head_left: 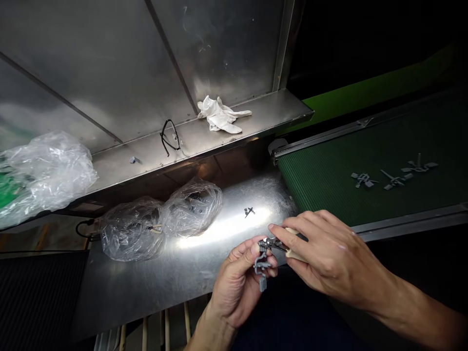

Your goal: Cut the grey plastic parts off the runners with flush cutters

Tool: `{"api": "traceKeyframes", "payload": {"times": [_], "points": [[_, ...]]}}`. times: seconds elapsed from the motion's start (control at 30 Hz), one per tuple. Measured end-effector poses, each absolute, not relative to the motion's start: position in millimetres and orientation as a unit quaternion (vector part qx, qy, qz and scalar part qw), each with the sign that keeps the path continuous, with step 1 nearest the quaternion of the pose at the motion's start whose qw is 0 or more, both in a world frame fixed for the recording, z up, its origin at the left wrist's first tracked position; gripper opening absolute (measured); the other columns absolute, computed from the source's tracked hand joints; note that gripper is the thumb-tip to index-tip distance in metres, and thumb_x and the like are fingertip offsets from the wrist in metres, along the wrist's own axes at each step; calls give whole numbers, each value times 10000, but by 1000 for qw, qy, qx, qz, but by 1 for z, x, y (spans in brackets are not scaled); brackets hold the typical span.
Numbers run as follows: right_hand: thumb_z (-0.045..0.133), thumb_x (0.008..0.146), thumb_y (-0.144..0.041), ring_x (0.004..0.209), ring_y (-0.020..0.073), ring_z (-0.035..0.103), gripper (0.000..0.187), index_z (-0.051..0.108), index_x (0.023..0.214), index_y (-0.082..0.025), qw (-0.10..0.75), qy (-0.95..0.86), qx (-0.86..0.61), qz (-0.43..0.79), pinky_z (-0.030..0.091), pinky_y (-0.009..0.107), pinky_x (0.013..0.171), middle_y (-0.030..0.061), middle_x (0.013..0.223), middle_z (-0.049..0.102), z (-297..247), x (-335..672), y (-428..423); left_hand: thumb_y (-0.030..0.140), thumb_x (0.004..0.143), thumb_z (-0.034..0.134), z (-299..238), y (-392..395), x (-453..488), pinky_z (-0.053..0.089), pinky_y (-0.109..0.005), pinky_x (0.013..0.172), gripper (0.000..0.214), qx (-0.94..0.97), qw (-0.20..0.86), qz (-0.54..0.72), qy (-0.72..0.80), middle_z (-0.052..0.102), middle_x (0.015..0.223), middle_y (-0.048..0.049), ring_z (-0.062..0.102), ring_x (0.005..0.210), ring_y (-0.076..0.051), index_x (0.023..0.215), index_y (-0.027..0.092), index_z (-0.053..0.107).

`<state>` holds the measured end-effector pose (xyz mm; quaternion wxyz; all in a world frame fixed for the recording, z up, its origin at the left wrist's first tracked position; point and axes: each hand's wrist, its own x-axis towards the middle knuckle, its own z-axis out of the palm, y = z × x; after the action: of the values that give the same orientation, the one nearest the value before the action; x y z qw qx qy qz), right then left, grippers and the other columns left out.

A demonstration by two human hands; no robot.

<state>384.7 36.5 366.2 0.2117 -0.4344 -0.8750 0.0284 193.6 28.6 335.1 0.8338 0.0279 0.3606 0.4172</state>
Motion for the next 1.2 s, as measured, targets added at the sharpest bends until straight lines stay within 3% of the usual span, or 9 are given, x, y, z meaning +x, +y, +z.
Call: {"api": "traceKeyframes", "payload": {"times": [0.33, 1.2], "points": [[572, 928, -169, 762, 207, 543, 316, 635, 1232, -109, 226, -877, -424, 12, 351, 374, 682, 55, 901, 647, 365, 395, 42, 220, 737, 853, 339, 35, 204, 530, -205, 669, 211, 54, 818, 430, 379, 728, 710, -73, 673, 671, -118, 904, 105, 797], [552, 938, -149, 721, 193, 581, 315, 630, 1239, -99, 225, -888, -402, 7, 402, 348, 656, 40, 836, 667, 363, 386, 40, 296, 700, 879, 340, 35, 187, 491, -203, 683, 241, 145, 780, 435, 426, 736, 688, -60, 636, 653, -104, 868, 134, 818]]}}
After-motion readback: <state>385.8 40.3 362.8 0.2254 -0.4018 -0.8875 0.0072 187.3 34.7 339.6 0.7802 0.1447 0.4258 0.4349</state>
